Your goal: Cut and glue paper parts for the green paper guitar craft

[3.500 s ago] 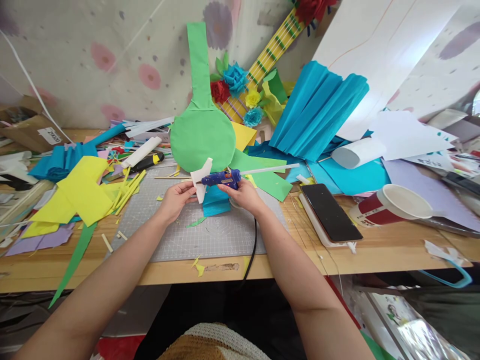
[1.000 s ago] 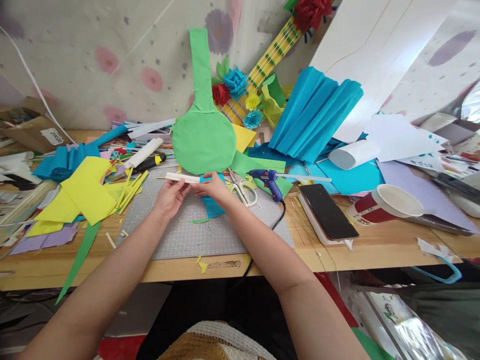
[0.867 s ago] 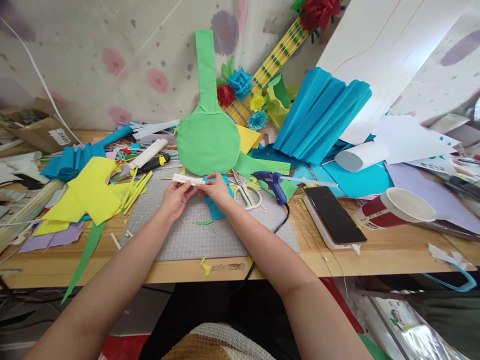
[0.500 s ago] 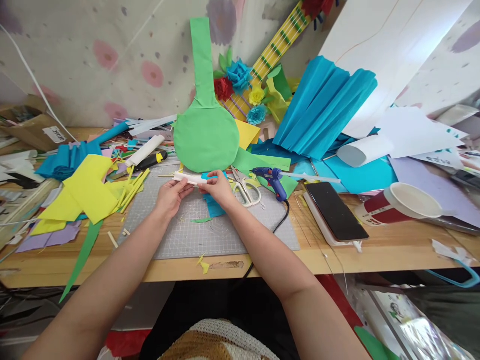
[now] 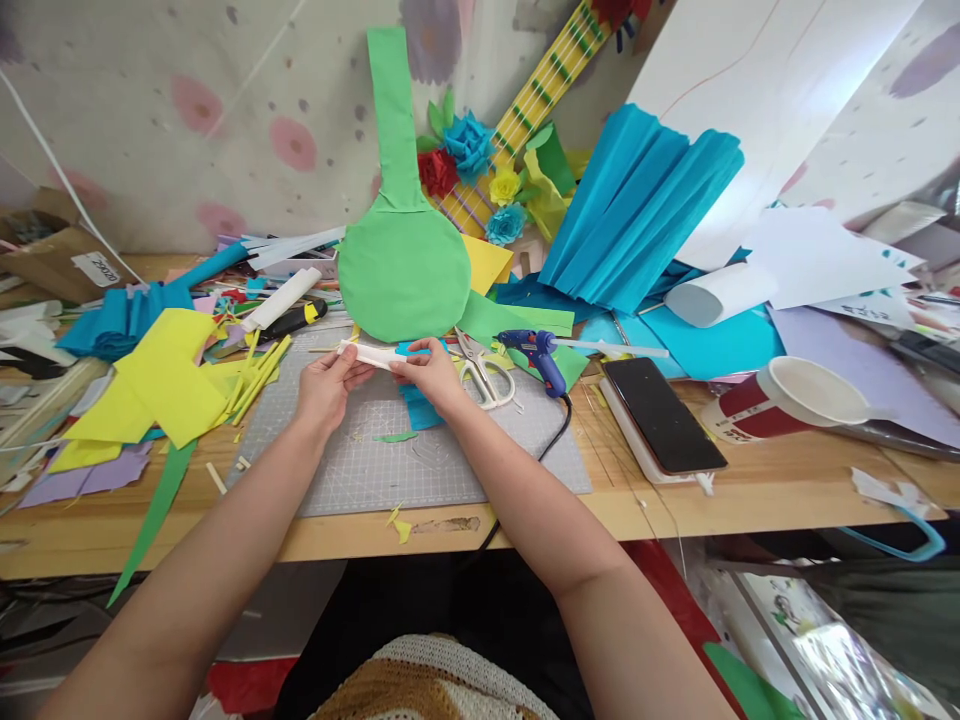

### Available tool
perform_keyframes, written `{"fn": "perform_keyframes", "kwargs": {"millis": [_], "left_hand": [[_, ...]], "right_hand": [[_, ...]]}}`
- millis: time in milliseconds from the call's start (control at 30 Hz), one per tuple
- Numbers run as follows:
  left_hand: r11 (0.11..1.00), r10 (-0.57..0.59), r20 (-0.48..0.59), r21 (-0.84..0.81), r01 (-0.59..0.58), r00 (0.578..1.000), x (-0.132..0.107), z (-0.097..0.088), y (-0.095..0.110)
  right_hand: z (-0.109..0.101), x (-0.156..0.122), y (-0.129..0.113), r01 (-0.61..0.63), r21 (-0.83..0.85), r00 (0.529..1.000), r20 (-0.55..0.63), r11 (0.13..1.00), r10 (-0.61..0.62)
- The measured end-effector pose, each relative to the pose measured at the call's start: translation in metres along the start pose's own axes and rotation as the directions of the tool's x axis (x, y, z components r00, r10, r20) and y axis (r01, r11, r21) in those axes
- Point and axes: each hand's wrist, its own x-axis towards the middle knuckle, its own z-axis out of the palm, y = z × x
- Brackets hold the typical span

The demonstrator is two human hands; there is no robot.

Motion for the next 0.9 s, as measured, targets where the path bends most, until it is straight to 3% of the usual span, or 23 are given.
{"fn": "perform_keyframes", "kwargs": {"millis": [567, 767, 900], "left_hand": [[0.999, -0.005, -0.061, -0.034, 0.003, 0.998, -0.0010, 0.0010, 0.0031], [0.995, -0.096, 0.126, 0.022, 0.094, 0.987, -0.0075, 0.0031, -0.0001], [0.993, -0.093, 0.130, 0.083, 0.082, 0.987, -0.0082, 0.0029, -0.0047]], "right_hand": [[-0.0019, 0.0024, 0.0015, 0.053, -0.064, 0.998, -0.036, 0.997, -0.055], [0.0025, 0.0024, 0.0040, 0.129, -0.060, 0.979, -0.150, 0.990, -0.137], [0.0048, 0.0008, 0.0043, 0.148, -0.151, 0.978, -0.123, 0.977, -0.167]]}}
